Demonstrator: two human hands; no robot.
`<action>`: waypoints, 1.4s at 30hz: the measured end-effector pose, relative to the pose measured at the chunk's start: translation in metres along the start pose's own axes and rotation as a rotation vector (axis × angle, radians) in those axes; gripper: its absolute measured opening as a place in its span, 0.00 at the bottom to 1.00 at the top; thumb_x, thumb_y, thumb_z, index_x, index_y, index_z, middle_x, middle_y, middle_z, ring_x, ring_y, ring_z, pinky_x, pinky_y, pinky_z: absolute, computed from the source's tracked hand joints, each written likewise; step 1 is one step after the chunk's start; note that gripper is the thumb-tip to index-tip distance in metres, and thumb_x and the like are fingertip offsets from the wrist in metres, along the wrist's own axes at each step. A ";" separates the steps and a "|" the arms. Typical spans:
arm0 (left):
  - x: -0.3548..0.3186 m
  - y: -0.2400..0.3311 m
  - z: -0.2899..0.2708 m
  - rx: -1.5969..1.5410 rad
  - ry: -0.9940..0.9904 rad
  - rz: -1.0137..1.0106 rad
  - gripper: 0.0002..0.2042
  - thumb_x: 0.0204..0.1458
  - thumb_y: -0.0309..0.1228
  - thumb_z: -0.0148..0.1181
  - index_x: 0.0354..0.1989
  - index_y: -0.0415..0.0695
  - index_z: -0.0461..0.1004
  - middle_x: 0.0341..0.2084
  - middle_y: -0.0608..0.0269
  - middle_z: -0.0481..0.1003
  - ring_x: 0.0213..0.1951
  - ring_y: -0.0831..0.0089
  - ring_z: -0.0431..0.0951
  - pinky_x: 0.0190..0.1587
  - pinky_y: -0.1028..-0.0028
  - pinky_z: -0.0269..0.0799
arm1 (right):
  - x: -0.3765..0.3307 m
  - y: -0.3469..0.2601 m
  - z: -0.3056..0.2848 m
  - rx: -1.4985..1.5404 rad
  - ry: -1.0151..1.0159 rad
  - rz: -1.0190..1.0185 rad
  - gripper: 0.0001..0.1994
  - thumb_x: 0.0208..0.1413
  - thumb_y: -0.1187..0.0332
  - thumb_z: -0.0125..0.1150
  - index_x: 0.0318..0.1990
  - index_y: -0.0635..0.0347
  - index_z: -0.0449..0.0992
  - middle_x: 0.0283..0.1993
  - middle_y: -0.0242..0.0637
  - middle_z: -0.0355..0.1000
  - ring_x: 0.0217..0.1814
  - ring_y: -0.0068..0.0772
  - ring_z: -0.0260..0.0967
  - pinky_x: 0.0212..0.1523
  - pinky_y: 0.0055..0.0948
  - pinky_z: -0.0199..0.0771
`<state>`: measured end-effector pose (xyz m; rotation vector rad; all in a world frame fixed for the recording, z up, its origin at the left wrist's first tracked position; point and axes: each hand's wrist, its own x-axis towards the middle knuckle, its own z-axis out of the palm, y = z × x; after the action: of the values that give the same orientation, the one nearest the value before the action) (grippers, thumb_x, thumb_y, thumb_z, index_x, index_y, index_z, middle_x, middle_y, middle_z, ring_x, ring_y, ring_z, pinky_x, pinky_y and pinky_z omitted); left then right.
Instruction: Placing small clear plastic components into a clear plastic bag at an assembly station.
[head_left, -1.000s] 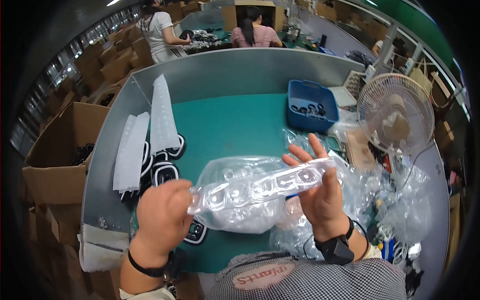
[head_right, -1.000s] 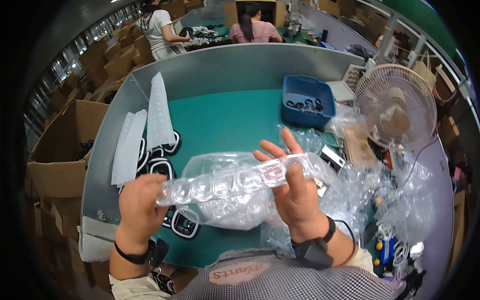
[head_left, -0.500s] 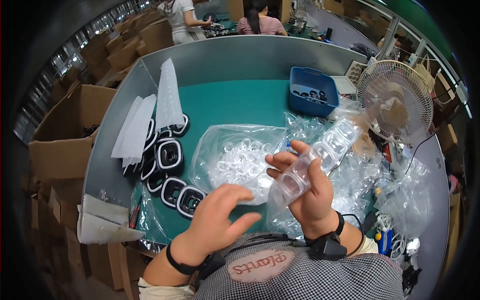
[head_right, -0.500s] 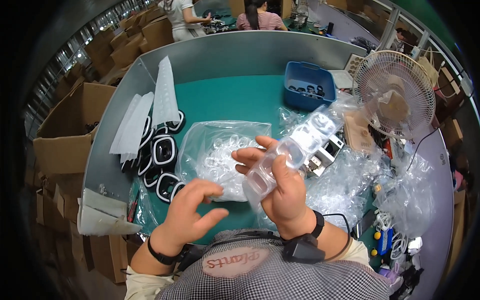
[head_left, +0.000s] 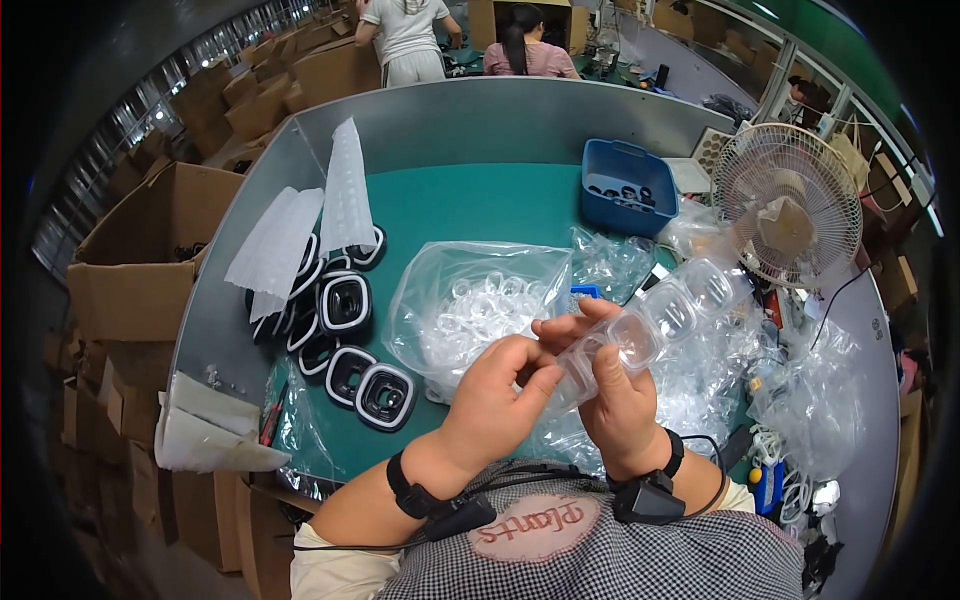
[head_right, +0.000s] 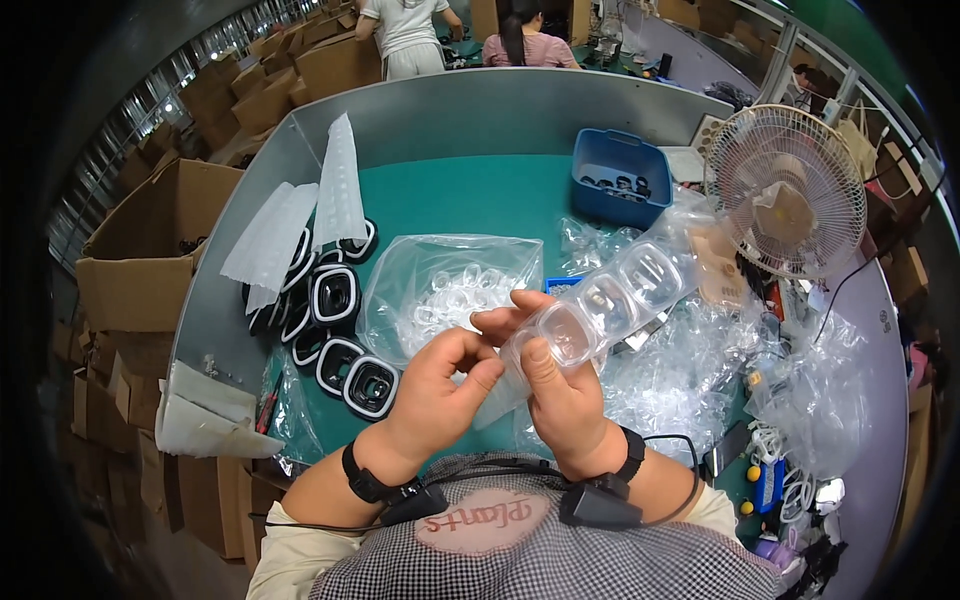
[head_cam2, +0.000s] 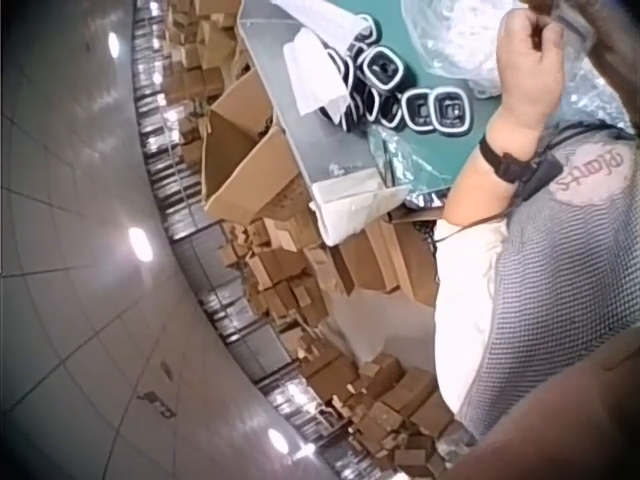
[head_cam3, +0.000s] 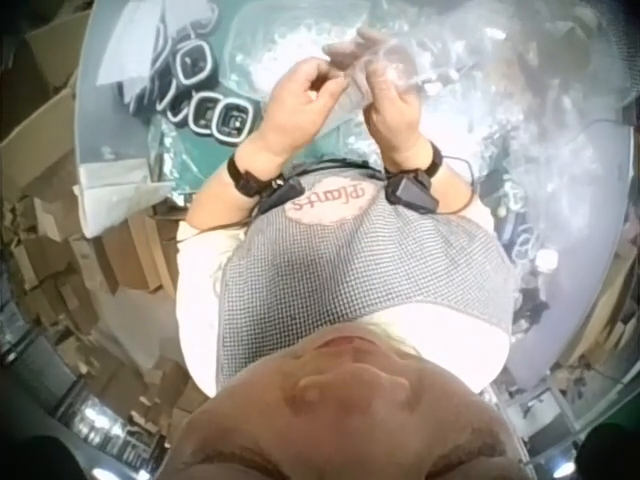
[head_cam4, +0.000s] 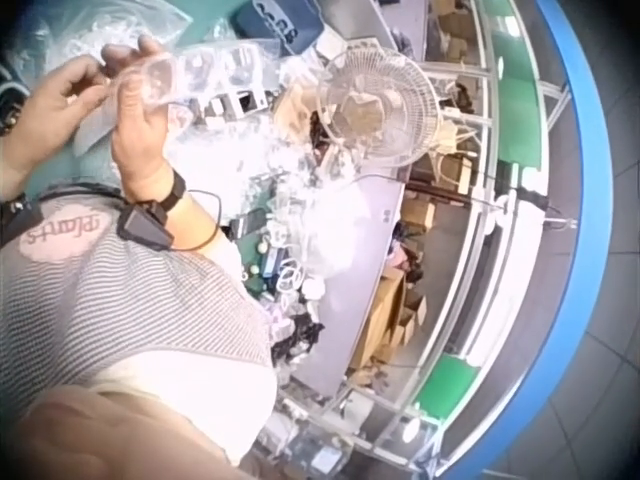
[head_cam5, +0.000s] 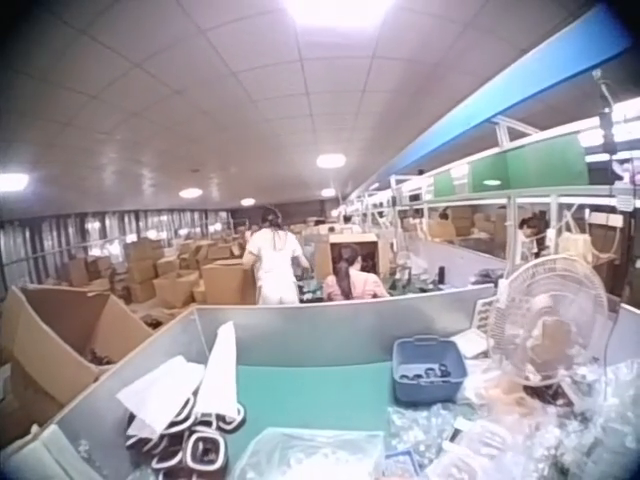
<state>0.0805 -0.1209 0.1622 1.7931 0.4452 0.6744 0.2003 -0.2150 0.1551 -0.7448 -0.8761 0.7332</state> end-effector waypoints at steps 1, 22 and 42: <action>0.001 0.000 0.001 -0.023 0.046 0.059 0.09 0.51 0.28 0.66 0.36 0.38 0.72 0.31 0.63 0.75 0.33 0.73 0.75 0.40 0.74 0.72 | 0.000 -0.001 0.000 0.013 0.023 0.016 0.26 0.66 0.54 0.48 0.63 0.62 0.57 0.56 0.47 0.68 0.60 0.43 0.67 0.61 0.42 0.66; -0.001 -0.015 0.028 -0.018 -0.080 -0.003 0.10 0.51 0.26 0.63 0.40 0.37 0.73 0.39 0.57 0.74 0.39 0.69 0.76 0.41 0.71 0.72 | 0.006 -0.005 0.002 -0.019 0.287 -0.051 0.49 0.47 0.22 0.39 0.58 0.62 0.62 0.36 0.37 0.71 0.47 0.39 0.71 0.53 0.39 0.70; 0.001 -0.003 0.009 -0.132 0.125 0.277 0.03 0.63 0.26 0.49 0.40 0.41 0.64 0.29 0.65 0.70 0.29 0.81 0.68 0.36 0.80 0.66 | 0.019 -0.011 -0.022 -0.104 0.038 -0.232 0.29 0.52 0.58 0.70 0.56 0.62 0.63 0.36 0.32 0.64 0.40 0.25 0.65 0.42 0.25 0.66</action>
<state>0.0876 -0.1260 0.1574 1.7088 0.2297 0.9902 0.2303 -0.2109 0.1619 -0.7323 -0.9533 0.4693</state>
